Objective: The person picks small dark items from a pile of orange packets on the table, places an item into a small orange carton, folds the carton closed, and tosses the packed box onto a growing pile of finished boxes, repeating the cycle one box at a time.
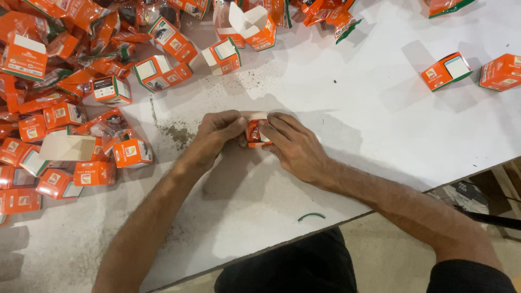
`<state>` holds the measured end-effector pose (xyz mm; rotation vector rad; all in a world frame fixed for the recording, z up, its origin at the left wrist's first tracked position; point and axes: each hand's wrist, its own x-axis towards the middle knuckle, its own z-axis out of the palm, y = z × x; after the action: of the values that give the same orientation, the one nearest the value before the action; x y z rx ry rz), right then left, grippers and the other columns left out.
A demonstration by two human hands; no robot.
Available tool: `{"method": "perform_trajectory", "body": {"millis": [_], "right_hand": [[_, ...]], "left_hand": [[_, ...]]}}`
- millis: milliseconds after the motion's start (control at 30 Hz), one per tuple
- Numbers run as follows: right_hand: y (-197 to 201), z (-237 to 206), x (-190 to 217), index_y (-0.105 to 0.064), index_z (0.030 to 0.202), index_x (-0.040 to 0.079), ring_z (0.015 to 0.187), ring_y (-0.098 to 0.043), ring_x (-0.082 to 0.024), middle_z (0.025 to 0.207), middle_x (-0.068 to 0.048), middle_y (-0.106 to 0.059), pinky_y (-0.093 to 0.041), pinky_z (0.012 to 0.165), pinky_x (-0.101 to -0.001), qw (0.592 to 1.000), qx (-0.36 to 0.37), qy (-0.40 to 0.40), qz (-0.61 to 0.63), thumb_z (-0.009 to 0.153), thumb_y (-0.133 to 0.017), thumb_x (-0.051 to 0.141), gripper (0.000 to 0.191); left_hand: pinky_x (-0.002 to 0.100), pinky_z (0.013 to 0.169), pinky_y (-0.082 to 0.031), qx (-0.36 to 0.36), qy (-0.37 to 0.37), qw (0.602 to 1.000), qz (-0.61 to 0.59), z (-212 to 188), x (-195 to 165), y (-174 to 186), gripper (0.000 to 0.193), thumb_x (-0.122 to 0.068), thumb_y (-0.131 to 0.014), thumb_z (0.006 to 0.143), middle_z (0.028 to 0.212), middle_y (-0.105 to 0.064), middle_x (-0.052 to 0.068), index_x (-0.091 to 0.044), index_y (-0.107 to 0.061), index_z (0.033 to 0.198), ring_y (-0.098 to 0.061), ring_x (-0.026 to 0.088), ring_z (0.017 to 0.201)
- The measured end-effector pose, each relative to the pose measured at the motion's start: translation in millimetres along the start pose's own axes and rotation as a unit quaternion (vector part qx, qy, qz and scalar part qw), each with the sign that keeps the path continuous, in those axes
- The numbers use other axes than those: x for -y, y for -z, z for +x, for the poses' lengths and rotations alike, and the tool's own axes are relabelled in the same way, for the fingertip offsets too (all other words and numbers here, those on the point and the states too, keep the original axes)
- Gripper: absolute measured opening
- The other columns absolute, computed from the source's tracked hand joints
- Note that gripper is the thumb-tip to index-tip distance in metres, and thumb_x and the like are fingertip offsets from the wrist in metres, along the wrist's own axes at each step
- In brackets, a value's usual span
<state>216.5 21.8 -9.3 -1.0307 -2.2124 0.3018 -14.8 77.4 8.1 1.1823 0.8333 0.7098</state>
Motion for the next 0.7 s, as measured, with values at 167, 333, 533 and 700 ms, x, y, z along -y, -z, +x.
{"method": "perform_trajectory", "body": {"millis": [167,333,533,700], "right_hand": [[3.5,6.0,5.2,-0.056,0.123,0.001,0.127,-0.059,-0.041,0.132,-0.020,-0.063,-0.054,0.098,-0.0479,0.999,-0.011,-0.024,0.041,0.087,-0.078,0.009,0.043],[9.1,6.5,8.9,-0.052,0.117,0.004,0.124,-0.063,-0.040,0.131,-0.017,-0.065,-0.056,0.095,-0.0471,0.995,0.008,-0.065,0.070,0.090,-0.078,0.011,0.038],[7.3,2.4,6.0,-0.039,0.124,0.004,0.118,-0.066,-0.041,0.126,-0.022,-0.066,-0.057,0.090,-0.0480,0.979,0.021,-0.144,0.142,0.091,-0.077,0.014,0.051],[4.6,3.5,4.5,-0.039,0.122,0.006,0.106,-0.071,-0.039,0.117,-0.020,-0.068,-0.058,0.082,-0.0466,0.980,0.027,-0.158,0.119,0.094,-0.076,0.021,0.050]], "left_hand": [[0.033,0.057,-0.051,-0.060,0.046,0.990,0.119,12.6,5.2,-10.8,0.017,-0.009,-0.071,0.094,0.088,-0.062,0.013,0.004,-0.066,0.104,-0.062,0.013,0.068],[0.035,0.089,-0.063,-0.103,-0.267,0.910,0.300,-7.5,13.3,-32.8,0.027,0.004,-0.062,0.097,0.123,-0.072,0.012,0.002,-0.064,0.124,-0.075,0.022,0.106],[0.046,0.107,-0.055,-0.044,-0.374,0.807,0.454,-21.1,24.5,-22.5,0.042,-0.006,-0.078,0.086,0.139,-0.064,0.018,-0.001,-0.063,0.126,-0.056,0.038,0.136],[0.045,0.108,-0.058,-0.062,-0.380,0.822,0.420,-16.0,28.7,-20.7,0.024,-0.005,-0.077,0.093,0.138,-0.066,0.016,-0.005,-0.063,0.113,-0.061,0.039,0.136]]}}
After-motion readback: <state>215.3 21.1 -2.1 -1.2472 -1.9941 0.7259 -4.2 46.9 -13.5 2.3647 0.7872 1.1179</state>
